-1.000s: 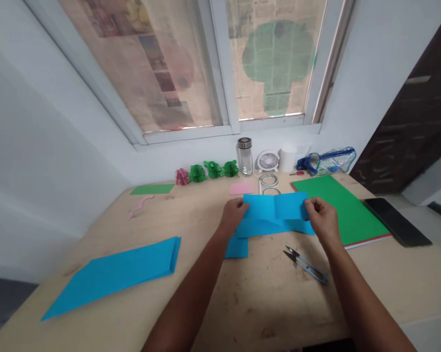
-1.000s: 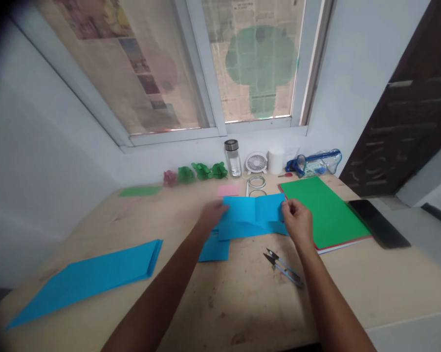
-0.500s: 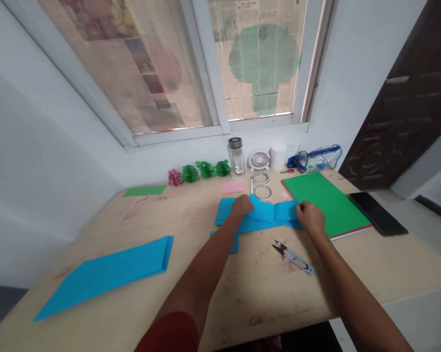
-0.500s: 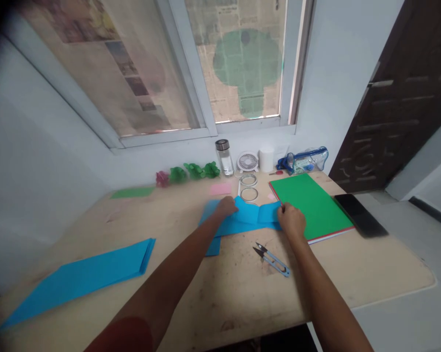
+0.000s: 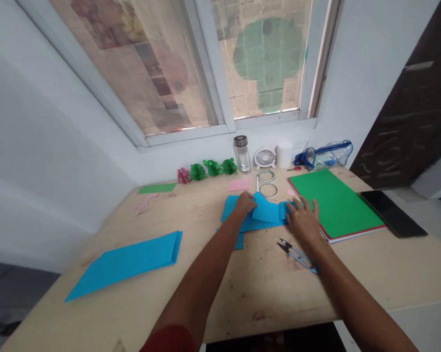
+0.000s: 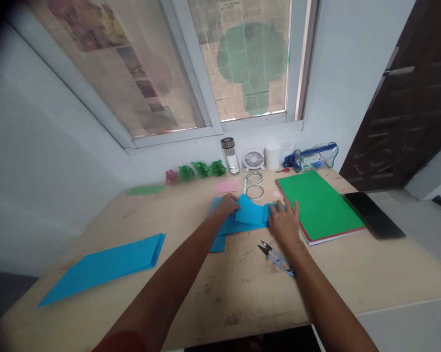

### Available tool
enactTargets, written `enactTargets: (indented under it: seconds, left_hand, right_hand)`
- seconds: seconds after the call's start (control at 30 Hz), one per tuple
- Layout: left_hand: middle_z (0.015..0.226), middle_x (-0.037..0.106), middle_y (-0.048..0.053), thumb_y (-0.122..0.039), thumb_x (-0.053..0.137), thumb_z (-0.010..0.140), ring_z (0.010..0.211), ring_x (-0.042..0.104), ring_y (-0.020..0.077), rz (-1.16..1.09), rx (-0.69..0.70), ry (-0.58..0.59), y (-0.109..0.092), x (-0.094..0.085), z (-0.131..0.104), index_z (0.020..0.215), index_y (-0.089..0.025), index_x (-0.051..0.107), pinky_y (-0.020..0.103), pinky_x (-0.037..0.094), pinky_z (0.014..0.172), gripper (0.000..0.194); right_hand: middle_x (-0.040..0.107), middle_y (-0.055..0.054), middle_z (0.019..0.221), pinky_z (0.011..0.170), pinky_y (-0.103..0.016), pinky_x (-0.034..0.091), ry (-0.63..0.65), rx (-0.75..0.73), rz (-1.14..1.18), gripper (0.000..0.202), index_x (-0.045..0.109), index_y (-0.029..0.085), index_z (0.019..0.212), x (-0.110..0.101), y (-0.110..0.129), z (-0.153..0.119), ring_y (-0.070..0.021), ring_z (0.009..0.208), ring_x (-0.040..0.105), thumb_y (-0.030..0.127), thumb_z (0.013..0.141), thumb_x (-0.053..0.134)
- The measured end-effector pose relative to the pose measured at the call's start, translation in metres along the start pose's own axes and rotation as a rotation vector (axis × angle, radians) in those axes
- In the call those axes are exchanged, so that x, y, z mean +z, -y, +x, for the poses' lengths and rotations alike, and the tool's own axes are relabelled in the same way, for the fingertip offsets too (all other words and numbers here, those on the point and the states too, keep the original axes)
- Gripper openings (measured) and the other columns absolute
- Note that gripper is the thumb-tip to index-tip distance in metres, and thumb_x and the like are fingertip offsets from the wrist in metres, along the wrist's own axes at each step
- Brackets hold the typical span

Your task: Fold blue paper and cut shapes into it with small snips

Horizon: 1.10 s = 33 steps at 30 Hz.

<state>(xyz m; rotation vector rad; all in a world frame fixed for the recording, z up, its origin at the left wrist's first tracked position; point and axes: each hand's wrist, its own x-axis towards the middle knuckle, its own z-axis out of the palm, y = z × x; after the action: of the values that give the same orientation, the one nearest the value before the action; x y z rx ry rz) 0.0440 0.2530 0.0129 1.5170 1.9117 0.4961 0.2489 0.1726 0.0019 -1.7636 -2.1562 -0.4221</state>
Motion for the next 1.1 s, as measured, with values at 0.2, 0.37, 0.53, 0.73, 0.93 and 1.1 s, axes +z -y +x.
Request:
enactTargets:
  seconds: [0.2, 0.37, 0.53, 0.73, 0.93, 1.1]
  left_hand:
    - [0.078, 0.057, 0.000, -0.021, 0.060, 0.082, 0.057, 0.052, 0.0077, -0.069, -0.066, -0.076, 0.029, -0.017, -0.023, 0.111, -0.013, 0.051, 0.021, 0.045, 0.052, 0.031]
    - [0.077, 0.058, 0.000, -0.019, 0.062, 0.078, 0.058, 0.053, 0.0088, -0.018, -0.086, -0.172, 0.050, -0.019, -0.034, 0.109, -0.013, 0.051, 0.022, 0.045, 0.053, 0.033]
    - [0.084, 0.063, 0.006, -0.011, 0.061, 0.073, 0.075, 0.061, 0.0180, 0.158, 0.005, -0.227, 0.055, -0.021, -0.043, 0.105, -0.013, 0.054, 0.028, 0.048, 0.064, 0.032]
    - [0.133, 0.048, 0.017, -0.011, 0.038, 0.086, 0.128, 0.039, 0.0310, 0.421, 0.361, -0.227, 0.036, -0.007, -0.073, 0.123, -0.017, 0.050, 0.051, 0.030, 0.102, 0.039]
    - [0.135, 0.051, 0.001, -0.015, 0.044, 0.086, 0.132, 0.036, 0.0233, 0.581, 0.738, 0.053, 0.032, 0.012, -0.072, 0.119, -0.031, 0.056, 0.051, 0.012, 0.113, 0.039]
    - [0.136, 0.050, 0.007, -0.014, 0.041, 0.087, 0.133, 0.034, 0.0292, 0.635, 0.703, 0.018, 0.030, 0.013, -0.053, 0.124, -0.026, 0.054, 0.060, 0.010, 0.110, 0.041]
  right_hand:
    - [0.055, -0.010, 0.132, 0.108, -0.058, 0.007, -0.030, -0.190, 0.082, 0.035, 0.058, 0.024, 0.121, -0.009, 0.017, 0.004, -0.0316, 0.130, 0.033, 0.022, 0.089, 0.045]
    - [0.064, -0.006, 0.118, 0.109, -0.058, 0.001, 0.093, -0.413, 0.188, 0.028, 0.063, 0.025, 0.111, 0.000, 0.034, -0.001, -0.0276, 0.124, 0.042, 0.029, 0.093, 0.042]
    - [0.065, -0.007, 0.112, 0.108, -0.058, 0.004, 0.196, -0.463, 0.188, 0.027, 0.064, 0.024, 0.106, 0.005, 0.037, -0.008, -0.0238, 0.110, 0.053, 0.029, 0.095, 0.040]
    - [0.062, -0.008, 0.120, 0.107, -0.059, 0.009, 0.241, -0.466, 0.176, 0.030, 0.062, 0.026, 0.113, 0.003, 0.038, -0.010, -0.0251, 0.113, 0.051, 0.030, 0.096, 0.039]
    - [0.058, -0.009, 0.128, 0.106, -0.059, 0.014, 0.252, -0.457, 0.172, 0.033, 0.058, 0.026, 0.121, 0.005, 0.037, -0.013, -0.0261, 0.118, 0.049, 0.029, 0.095, 0.037]
    - [0.057, -0.010, 0.128, 0.105, -0.058, 0.016, 0.266, -0.457, 0.174, 0.036, 0.057, 0.026, 0.123, 0.004, 0.036, -0.014, -0.0270, 0.119, 0.047, 0.030, 0.096, 0.036]
